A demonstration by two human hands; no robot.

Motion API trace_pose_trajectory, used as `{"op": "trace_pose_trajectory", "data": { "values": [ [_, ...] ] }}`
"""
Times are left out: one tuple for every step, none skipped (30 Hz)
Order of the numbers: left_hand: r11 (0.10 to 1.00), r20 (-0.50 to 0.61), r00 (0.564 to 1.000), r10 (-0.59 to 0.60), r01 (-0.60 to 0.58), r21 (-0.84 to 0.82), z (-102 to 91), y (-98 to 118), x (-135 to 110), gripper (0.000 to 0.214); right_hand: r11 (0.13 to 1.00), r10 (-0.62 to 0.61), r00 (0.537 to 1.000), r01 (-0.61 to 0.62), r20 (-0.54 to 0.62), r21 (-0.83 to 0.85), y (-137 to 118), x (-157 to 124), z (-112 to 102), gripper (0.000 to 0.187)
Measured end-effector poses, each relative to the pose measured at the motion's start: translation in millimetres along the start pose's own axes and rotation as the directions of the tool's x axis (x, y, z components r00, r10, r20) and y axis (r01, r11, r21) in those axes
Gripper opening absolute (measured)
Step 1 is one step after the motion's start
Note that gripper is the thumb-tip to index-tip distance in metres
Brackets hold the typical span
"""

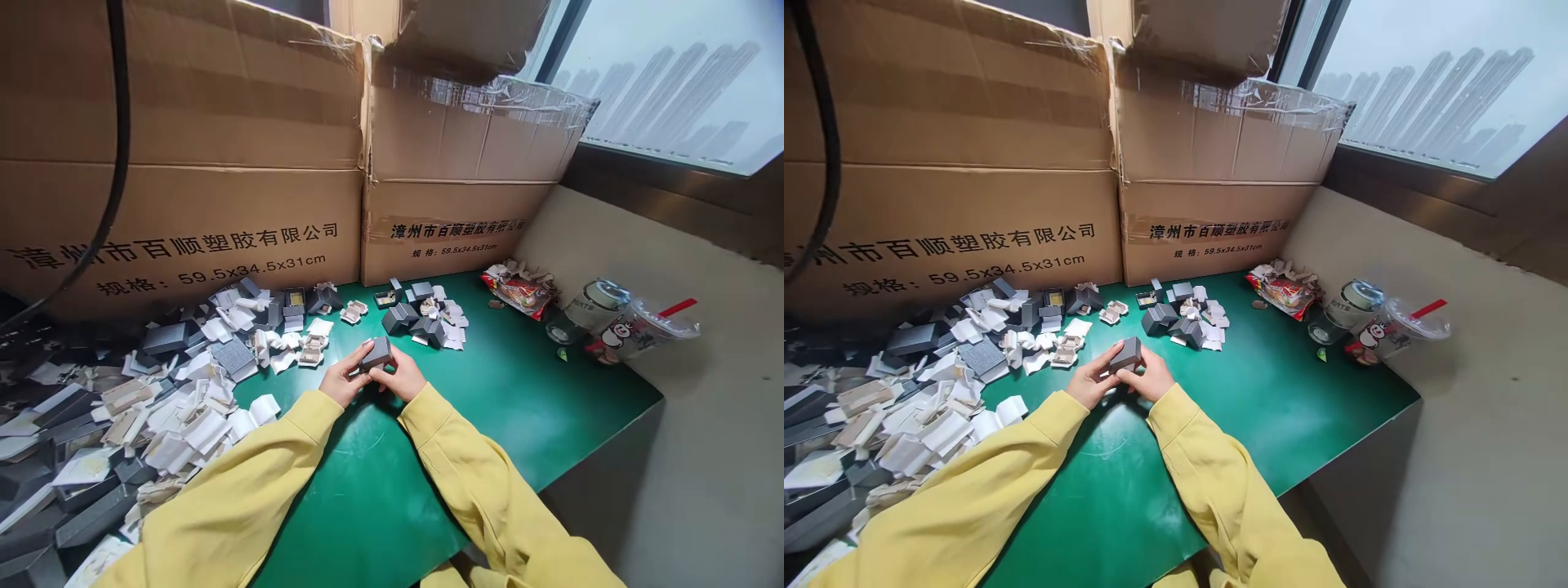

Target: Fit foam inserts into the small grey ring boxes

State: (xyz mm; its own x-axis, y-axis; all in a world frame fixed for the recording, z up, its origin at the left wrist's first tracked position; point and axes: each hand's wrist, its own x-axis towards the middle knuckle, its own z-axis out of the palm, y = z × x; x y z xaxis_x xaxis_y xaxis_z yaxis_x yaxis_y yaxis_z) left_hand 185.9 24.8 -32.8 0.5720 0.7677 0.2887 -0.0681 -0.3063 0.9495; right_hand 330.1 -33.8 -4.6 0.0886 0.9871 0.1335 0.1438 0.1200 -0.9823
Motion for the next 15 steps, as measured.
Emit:
{"op": "trace_pose_trajectory", "data": {
  "values": [
    [0.998,0.021,0.999,0.042,-0.042,0.041,0.1,3.5,2.6,0.056,0.998,-0.038,0.999,0.038,0.001,-0.044,-2.0,1.1,-5.6,0.047],
    [0.991,0.044,0.995,0.092,-0.096,0.089,1.6,8.0,6.8,0.053,0.991,-0.090,0.996,0.089,-0.007,-0.096,-4.4,2.5,-12.9,0.045],
    [0.977,0.066,0.986,0.152,-0.161,0.142,4.9,13.5,12.9,0.050,0.976,-0.156,0.987,0.150,-0.028,-0.155,-6.8,4.1,-22.1,0.042],
    [0.952,0.098,0.972,0.215,-0.231,0.200,10.2,19.7,21.1,0.047,0.948,-0.241,0.970,0.228,-0.031,-0.221,-9.0,6.1,-32.9,0.040],
    [0.912,0.127,0.950,0.285,-0.309,0.268,17.4,26.5,31.3,0.044,0.906,-0.329,0.943,0.300,-0.052,-0.298,-10.6,8.4,-45.2,0.039],
    [0.864,0.155,0.923,0.351,-0.383,0.328,26.6,33.4,43.2,0.044,0.862,-0.396,0.913,0.334,-0.096,-0.381,-11.3,10.9,-58.4,0.038],
    [0.811,0.194,0.899,0.393,-0.439,0.387,37.3,40.1,56.1,0.046,0.818,-0.449,0.883,0.344,-0.138,-0.461,-10.8,13.5,-72.0,0.038],
    [0.757,0.226,0.880,0.418,-0.474,0.450,49.1,46.2,69.4,0.048,0.774,-0.505,0.839,0.336,-0.202,-0.537,-8.9,16.1,-85.4,0.038],
    [0.698,0.249,0.870,0.425,-0.491,0.522,61.5,51.3,82.3,0.050,0.742,-0.537,0.793,0.283,-0.287,-0.607,-5.3,18.5,-98.2,0.037],
    [0.633,0.274,0.867,0.416,-0.493,0.597,73.8,55.0,94.4,0.052,0.724,-0.543,0.750,0.191,-0.378,-0.662,-0.2,20.7,-109.9,0.037],
    [0.566,0.292,0.871,0.395,-0.480,0.670,85.4,57.3,105.0,0.054,0.714,-0.528,0.719,0.088,-0.452,-0.695,6.3,22.7,-120.0,0.039],
    [0.502,0.296,0.882,0.366,-0.456,0.735,95.9,57.7,114.2,0.059,0.708,-0.492,0.708,-0.013,-0.506,-0.706,14.0,24.4,-128.5,0.041],
    [0.448,0.291,0.896,0.335,-0.423,0.787,105.1,56.3,121.9,0.062,0.690,-0.443,0.720,-0.106,-0.534,-0.715,22.4,25.8,-135.2,0.044],
    [0.408,0.274,0.914,0.298,-0.382,0.829,112.6,53.3,128.5,0.063,0.657,-0.383,0.740,-0.203,-0.553,-0.726,31.2,27.0,-140.0,0.045],
    [0.382,0.251,0.935,0.249,-0.333,0.862,118.6,48.9,134.0,0.062,0.608,-0.307,0.781,-0.278,-0.544,-0.743,39.6,28.0,-143.1,0.045]
  ]
}}
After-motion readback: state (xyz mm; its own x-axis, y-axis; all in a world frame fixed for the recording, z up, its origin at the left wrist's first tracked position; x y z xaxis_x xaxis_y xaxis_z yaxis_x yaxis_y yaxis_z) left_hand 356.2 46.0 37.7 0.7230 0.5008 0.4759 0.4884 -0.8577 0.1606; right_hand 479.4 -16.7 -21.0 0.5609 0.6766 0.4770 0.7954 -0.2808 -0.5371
